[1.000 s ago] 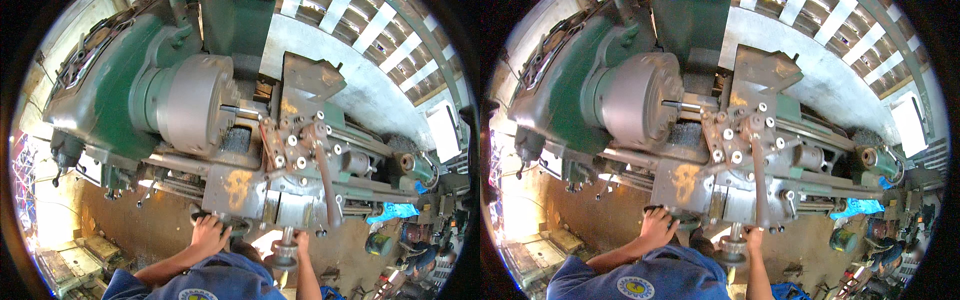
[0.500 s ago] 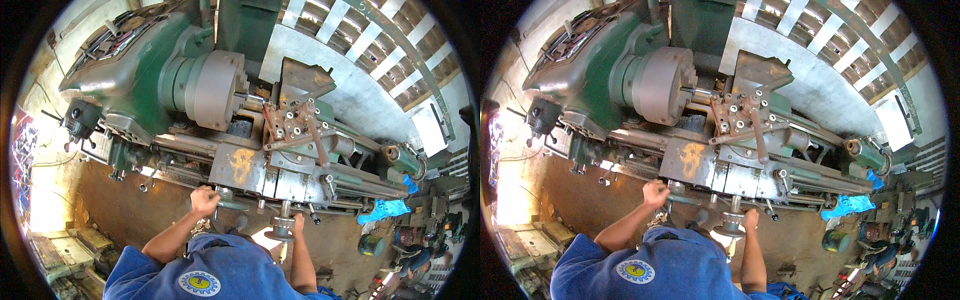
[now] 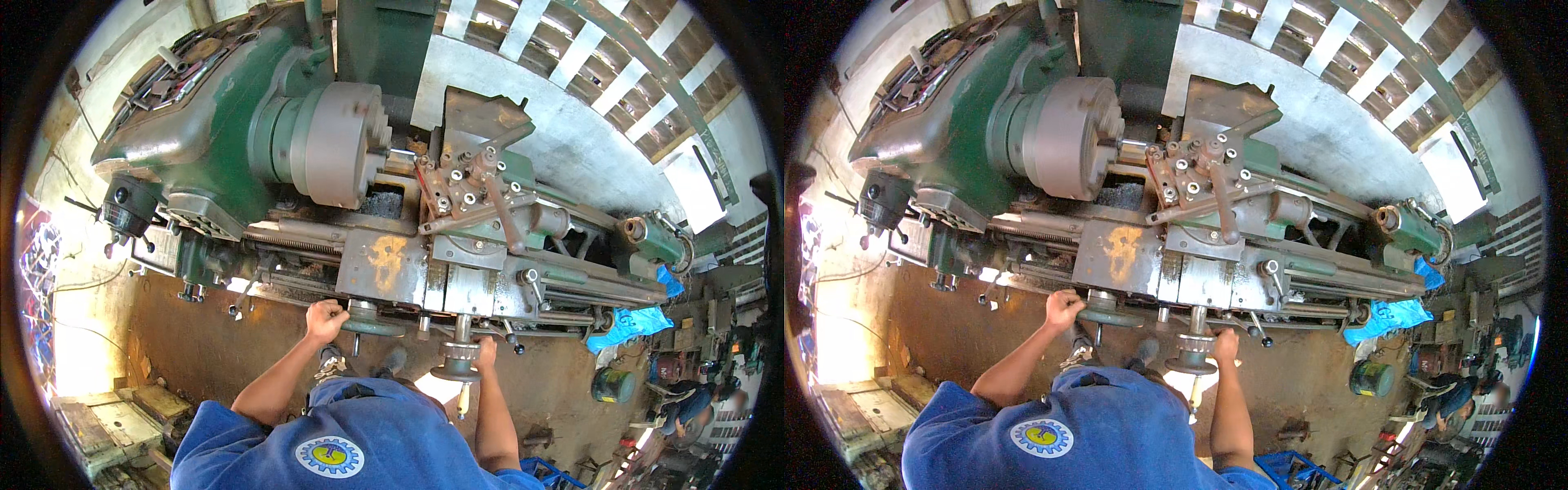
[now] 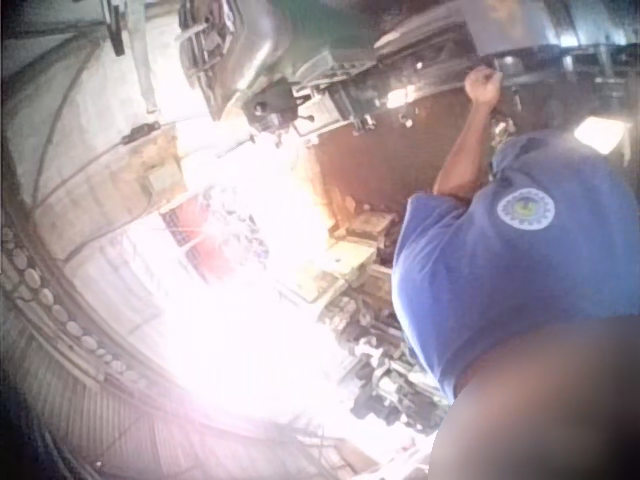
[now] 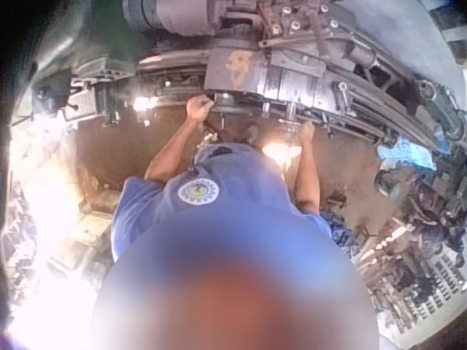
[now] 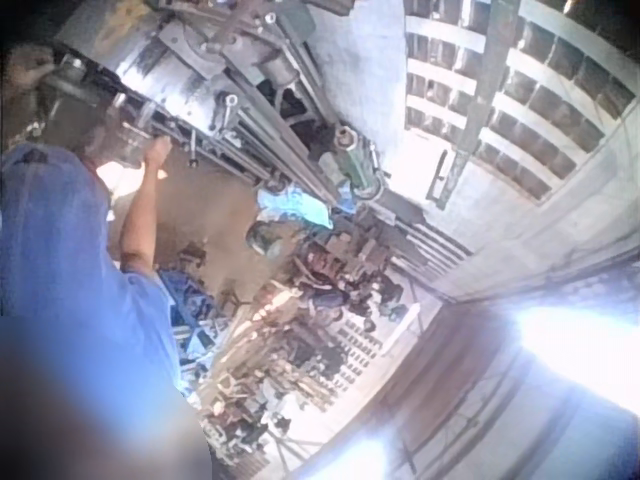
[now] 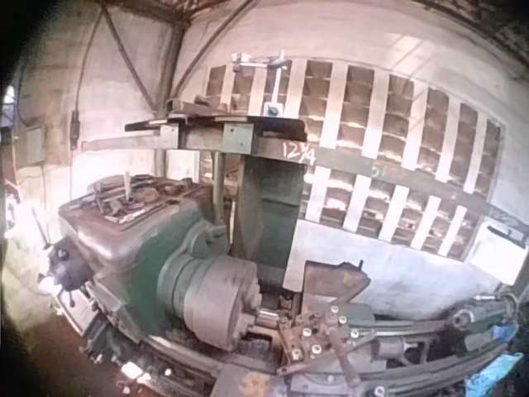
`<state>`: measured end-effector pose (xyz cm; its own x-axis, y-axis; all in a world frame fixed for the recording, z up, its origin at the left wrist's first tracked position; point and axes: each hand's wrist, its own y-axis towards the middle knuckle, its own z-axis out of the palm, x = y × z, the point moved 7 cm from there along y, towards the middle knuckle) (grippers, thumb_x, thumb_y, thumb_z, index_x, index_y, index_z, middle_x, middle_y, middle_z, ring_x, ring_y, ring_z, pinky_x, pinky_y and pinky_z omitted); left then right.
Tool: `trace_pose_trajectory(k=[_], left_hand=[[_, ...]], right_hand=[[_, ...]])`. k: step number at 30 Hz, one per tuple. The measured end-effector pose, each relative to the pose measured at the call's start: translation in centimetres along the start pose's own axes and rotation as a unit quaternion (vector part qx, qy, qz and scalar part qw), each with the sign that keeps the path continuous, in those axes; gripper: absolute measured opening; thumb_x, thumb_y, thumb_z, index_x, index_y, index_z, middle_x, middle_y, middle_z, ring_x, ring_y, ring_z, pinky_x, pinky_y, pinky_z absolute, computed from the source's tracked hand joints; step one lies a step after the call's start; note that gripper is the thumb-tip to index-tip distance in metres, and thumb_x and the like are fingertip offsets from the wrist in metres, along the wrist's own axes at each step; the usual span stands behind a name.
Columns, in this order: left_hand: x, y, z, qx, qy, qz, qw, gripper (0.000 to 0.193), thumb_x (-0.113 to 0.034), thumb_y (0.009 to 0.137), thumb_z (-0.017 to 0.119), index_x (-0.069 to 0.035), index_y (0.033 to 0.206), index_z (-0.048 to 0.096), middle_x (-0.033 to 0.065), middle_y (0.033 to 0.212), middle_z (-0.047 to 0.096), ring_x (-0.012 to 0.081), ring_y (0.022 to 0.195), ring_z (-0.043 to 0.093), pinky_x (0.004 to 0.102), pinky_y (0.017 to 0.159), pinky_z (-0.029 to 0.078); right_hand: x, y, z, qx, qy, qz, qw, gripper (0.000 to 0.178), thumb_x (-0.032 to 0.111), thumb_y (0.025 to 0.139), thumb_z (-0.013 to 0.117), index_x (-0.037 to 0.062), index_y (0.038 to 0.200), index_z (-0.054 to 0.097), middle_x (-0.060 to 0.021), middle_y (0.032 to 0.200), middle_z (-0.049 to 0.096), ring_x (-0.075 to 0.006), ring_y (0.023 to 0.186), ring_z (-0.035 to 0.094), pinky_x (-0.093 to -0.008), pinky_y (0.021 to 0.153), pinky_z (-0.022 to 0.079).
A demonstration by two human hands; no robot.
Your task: The person operates a metal lathe, turning handwheels to advance the carriage and tool post while the chuck rotates a cylindrical workpiece. The person briefly adjusts a lever on the headstock and returns to turning the handwheels, continuing the machining process.
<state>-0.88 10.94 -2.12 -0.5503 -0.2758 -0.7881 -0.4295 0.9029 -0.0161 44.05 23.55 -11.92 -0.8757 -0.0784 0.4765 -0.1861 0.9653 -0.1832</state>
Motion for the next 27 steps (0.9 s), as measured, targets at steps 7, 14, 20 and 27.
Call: trace_pose_trajectory(k=[7, 14, 20, 27], left_hand=[[0.6, 0.3, 0.0, 0.029, -0.053, -0.015, 0.998, 0.024, -0.022, 0.069, 0.061, 0.002, 0.066, 0.061, 0.0145, 0.063, 0.054, 0.0313, 0.06, 0.057, 0.0391, 0.056, 0.041], [1.7, 0.3, 0.4, 0.024, -0.046, -0.027, 0.998, 0.025, -0.024, 0.069, 0.06, 0.001, 0.067, 0.062, 0.0154, 0.064, 0.055, 0.0289, 0.061, 0.058, 0.0397, 0.057, 0.042], [1.5, 0.6, 0.5, 0.038, -0.083, 0.012, 0.996, 0.024, -0.018, 0.072, 0.056, 0.005, 0.065, 0.058, 0.0173, 0.06, 0.052, 0.0241, 0.055, 0.055, 0.0371, 0.054, 0.039], [0.3, 0.7, -0.2, 0.025, -0.061, 0.019, 0.998, 0.024, -0.017, 0.073, 0.055, 0.005, 0.065, 0.051, 0.0181, 0.058, 0.043, 0.025, 0.051, 0.048, 0.0364, 0.052, 0.036]], right_hand=[[2.5, -0.1, -2.9, -0.065, 0.005, 0.018, 0.998, 0.042, 0.039, 0.075, 0.074, -0.0023, 0.077, 0.07, -0.0242, 0.077, 0.066, -0.04, 0.077, 0.066, -0.0466, 0.071, 0.051], [1.2, 1.0, -2.5, -0.019, 0.049, 0.118, 0.992, 0.042, 0.038, 0.078, 0.072, -0.0038, 0.084, 0.068, -0.0243, 0.085, 0.067, -0.0392, 0.084, 0.066, -0.0468, 0.076, 0.05], [0.2, 0.7, -1.3, 0.022, -0.026, 0.14, 0.99, 0.064, 0.05, 0.08, 0.063, -0.0104, 0.101, 0.061, -0.0285, 0.106, 0.062, -0.0433, 0.104, 0.057, -0.045, 0.089, 0.046], [3.0, -0.1, -3.6, -0.015, 0.041, 0.186, 0.982, 0.035, 0.032, 0.076, 0.072, -0.0026, 0.078, 0.069, -0.0245, 0.088, 0.067, -0.0394, 0.085, 0.066, -0.0426, 0.078, 0.053]])
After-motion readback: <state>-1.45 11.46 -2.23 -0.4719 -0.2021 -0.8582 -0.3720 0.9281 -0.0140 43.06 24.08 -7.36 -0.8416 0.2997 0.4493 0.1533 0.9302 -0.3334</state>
